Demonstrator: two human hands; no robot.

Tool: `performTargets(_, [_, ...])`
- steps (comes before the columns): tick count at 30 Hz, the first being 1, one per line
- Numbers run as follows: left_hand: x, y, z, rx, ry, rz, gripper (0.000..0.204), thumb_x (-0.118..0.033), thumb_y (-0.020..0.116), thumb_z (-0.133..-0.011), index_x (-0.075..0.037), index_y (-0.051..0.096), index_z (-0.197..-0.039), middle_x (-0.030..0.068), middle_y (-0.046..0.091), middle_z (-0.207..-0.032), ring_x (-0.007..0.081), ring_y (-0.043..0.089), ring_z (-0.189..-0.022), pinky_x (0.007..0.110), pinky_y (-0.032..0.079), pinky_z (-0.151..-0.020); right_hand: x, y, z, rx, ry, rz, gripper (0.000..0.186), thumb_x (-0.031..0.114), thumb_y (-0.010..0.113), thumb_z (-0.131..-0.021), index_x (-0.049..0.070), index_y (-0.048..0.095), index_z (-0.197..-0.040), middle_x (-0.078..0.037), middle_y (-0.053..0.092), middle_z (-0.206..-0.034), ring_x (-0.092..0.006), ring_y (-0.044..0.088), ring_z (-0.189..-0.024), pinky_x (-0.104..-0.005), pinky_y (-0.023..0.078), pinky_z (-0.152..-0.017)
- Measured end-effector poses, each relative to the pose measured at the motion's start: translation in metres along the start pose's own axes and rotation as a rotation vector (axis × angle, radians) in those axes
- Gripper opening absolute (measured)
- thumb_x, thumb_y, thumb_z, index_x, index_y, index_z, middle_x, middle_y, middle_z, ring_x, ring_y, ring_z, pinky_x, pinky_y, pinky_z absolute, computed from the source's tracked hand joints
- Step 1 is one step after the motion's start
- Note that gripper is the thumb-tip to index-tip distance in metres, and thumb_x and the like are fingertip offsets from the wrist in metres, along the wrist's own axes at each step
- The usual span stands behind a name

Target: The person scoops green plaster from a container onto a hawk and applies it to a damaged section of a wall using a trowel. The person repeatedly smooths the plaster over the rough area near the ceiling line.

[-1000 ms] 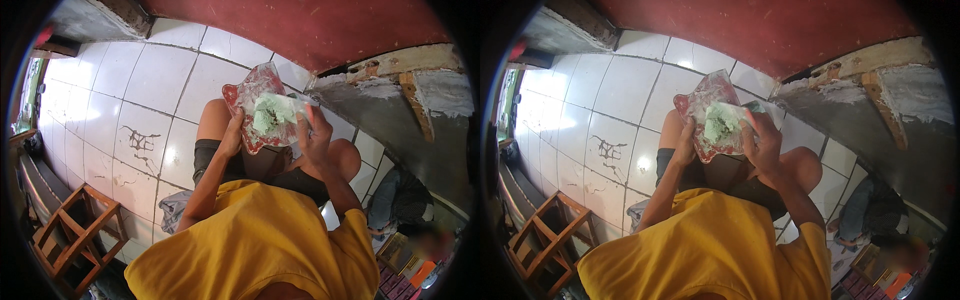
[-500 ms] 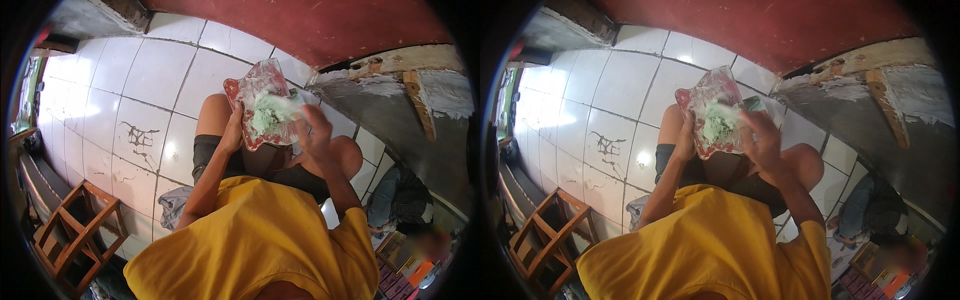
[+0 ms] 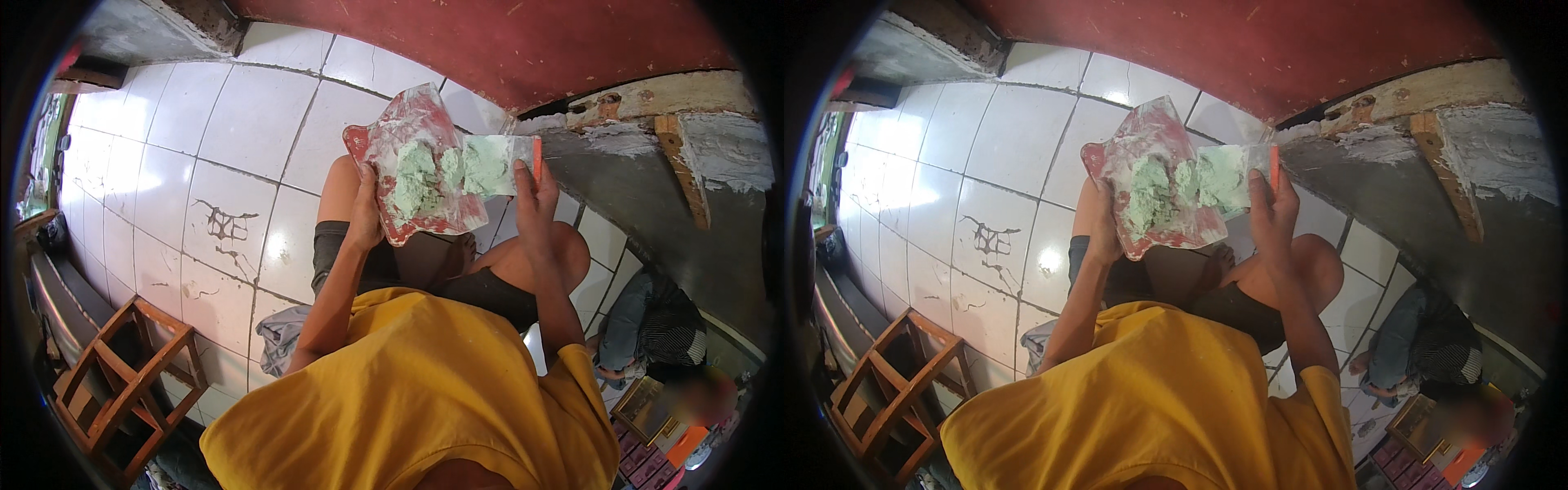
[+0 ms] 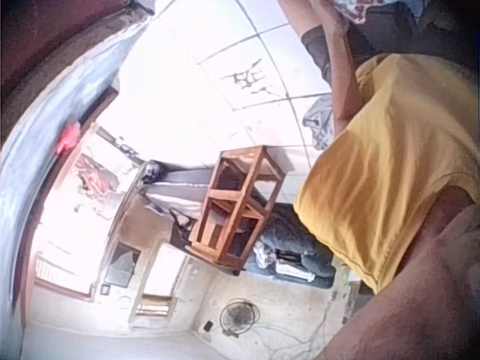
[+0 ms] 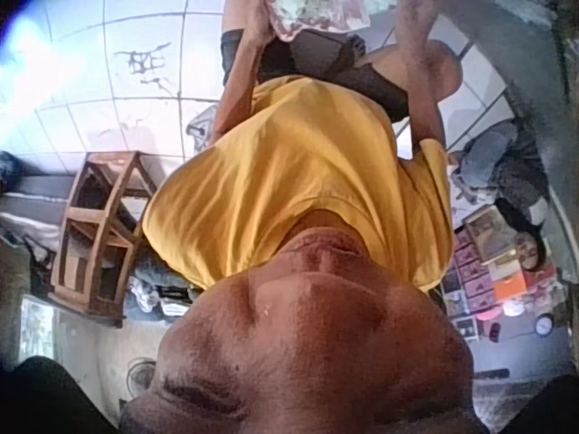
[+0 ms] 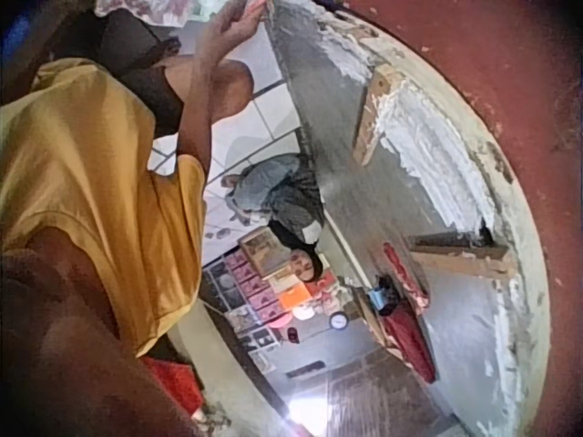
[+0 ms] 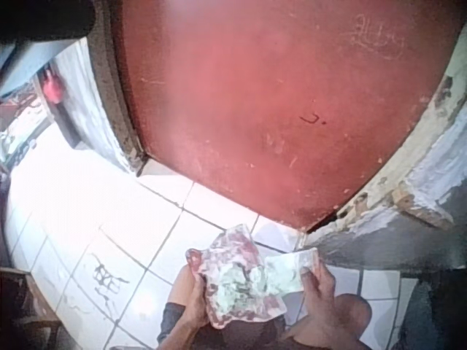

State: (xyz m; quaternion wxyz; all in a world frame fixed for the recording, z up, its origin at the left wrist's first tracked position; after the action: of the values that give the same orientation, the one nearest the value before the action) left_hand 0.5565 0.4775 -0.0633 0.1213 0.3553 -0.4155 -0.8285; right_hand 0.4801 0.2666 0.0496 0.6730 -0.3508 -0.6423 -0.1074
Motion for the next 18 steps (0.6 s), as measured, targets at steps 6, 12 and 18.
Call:
performTargets(6, [0.000, -0.003, -0.002, 0.003, 0.010, 0.019, 0.061, -0.051, 0.033, -0.094, -0.004, 0.032, -0.134, 0.0099, 0.050, -0.124, 0.0189, 0.053, -0.107, 0.034, 0.046, -0.092, -0.006, 0.003, 0.001, 0.015, 0.063, 0.086, 0.023, 0.014, 0.055, -0.090, -0.005, 0.055, -0.104, -0.002, 0.056, -0.077, -0.0061, 0.051, -0.071, -0.0239, 0.043, -0.062])
performTargets(12, [-0.001, 0.003, -0.002, 0.020, 0.033, -0.146, 0.059, -0.048, 0.031, -0.096, 0.000, 0.036, -0.130, 0.0088, 0.052, -0.119, 0.0159, 0.054, -0.103, 0.031, 0.045, -0.090, 0.033, 0.036, 0.022, 0.107, -0.411, 0.350, 0.023, 0.004, 0.058, -0.083, -0.005, 0.056, -0.105, -0.013, 0.058, -0.082, -0.0226, 0.057, -0.070, -0.0317, 0.047, -0.067])
performTargets(18, [0.010, 0.002, -0.008, -0.022, 0.009, -0.106, 0.058, -0.048, 0.033, -0.096, 0.000, 0.040, -0.127, 0.0083, 0.054, -0.116, 0.0142, 0.055, -0.101, 0.030, 0.046, -0.088, 0.043, 0.049, 0.038, 0.324, -0.712, 0.447, 0.032, -0.002, 0.060, -0.080, -0.002, 0.055, -0.111, -0.012, 0.060, -0.087, -0.0253, 0.057, -0.073, -0.0292, 0.046, -0.066])
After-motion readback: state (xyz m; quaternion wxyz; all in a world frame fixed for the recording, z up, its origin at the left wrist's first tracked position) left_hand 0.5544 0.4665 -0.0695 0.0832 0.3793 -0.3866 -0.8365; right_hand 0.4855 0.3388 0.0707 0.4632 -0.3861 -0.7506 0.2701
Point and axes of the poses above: each hand's wrist, its own z-axis away from the middle knuckle, its own y-axis out of the palm, x = y × z, the point moved 5 cm from there along -z, towards the middle knuckle
